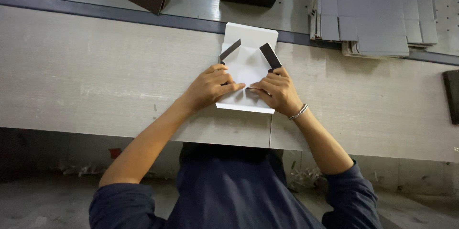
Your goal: The person assembles small rectangular boxes from flat cardboard pieces. They fold the sides of the cardboard, tuck in the flaps, and secure the structure by hand. The person repeats this process for multiple boxes, stacking the finished ones on the table.
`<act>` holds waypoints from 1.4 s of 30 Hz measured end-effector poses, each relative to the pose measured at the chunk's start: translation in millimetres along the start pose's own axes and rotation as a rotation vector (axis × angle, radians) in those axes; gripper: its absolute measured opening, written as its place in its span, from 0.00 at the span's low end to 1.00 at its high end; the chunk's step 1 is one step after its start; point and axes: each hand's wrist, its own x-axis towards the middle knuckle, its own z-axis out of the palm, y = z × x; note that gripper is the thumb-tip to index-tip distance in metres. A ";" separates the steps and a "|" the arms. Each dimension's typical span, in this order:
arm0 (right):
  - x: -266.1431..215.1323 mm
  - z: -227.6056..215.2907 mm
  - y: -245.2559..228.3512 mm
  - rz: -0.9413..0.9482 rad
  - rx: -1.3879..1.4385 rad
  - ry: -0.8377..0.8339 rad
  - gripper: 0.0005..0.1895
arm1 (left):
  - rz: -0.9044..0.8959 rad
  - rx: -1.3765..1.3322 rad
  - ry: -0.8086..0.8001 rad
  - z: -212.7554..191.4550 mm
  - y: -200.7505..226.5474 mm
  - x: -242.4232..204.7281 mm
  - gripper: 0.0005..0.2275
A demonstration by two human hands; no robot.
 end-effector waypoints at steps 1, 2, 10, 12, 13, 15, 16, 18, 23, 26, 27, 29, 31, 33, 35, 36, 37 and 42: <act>0.1 -0.1 0.4 0.000 0.000 0.000 0.04 | 0.000 -0.001 0.000 1.1 -0.9 -1.0 0.08; 0.1 -0.3 0.8 -0.005 -0.002 -0.002 0.04 | 0.003 0.006 -0.007 2.3 -1.7 -1.9 0.08; -3.5 5.2 2.9 -0.010 -0.020 0.029 0.03 | 0.009 0.020 -0.018 0.6 -1.7 -0.8 0.07; -5.1 8.2 4.2 -0.004 -0.024 0.035 0.03 | 0.001 0.000 -0.021 1.2 -2.6 -1.1 0.06; -2.5 6.0 1.5 -0.004 -0.025 0.038 0.03 | 0.004 0.001 -0.022 0.3 -1.6 -0.1 0.06; 3.5 1.6 -3.9 -0.012 0.008 0.083 0.04 | -0.014 -0.001 -0.025 -2.1 0.4 1.9 0.07; 4.5 0.8 -3.7 -0.013 0.007 0.086 0.04 | -0.011 0.001 -0.026 -2.5 0.4 2.4 0.07; 6.9 -1.0 -3.3 -0.088 -0.016 0.078 0.07 | 0.009 0.000 -0.017 -3.7 0.0 3.8 0.05; -10.1 -13.6 17.8 -0.098 0.083 -0.156 0.31 | -0.018 -0.068 -0.196 -18.7 -5.3 5.8 0.10; 7.4 -47.8 -4.0 -0.065 0.110 -0.383 0.57 | -0.044 -0.123 -0.450 -43.4 -4.8 20.4 0.21; 15.2 -59.2 -14.2 -0.063 0.081 -0.454 0.61 | -0.045 -0.113 -0.587 -51.0 -4.9 25.3 0.29; 10.9 -54.4 -10.1 -0.076 -0.009 -0.469 0.54 | -0.043 -0.111 -0.661 -61.8 -0.5 35.7 0.31; -1.0 -44.9 -7.2 -0.074 -0.093 -0.482 0.49 | -0.038 -0.115 -0.745 -65.7 3.0 36.5 0.33; -11.9 -33.4 2.8 -0.102 -0.138 -0.332 0.39 | -0.046 -0.094 -0.743 -63.5 0.4 32.3 0.36; -10.9 -34.2 -1.2 -0.052 -0.086 -0.298 0.31 | -0.055 -0.117 -0.666 -49.9 -4.3 22.7 0.32; -9.8 -34.7 -2.6 -0.012 -0.034 -0.271 0.25 | -0.071 -0.138 -0.578 -43.5 -7.0 17.9 0.27; -12.1 -31.1 1.1 -0.008 -0.034 -0.262 0.25 | -0.066 -0.136 -0.586 -36.2 -9.5 14.8 0.27; -28.8 -4.8 27.1 0.148 0.293 -0.206 0.06 | -0.209 -0.466 -0.289 -3.2 -25.6 7.0 0.06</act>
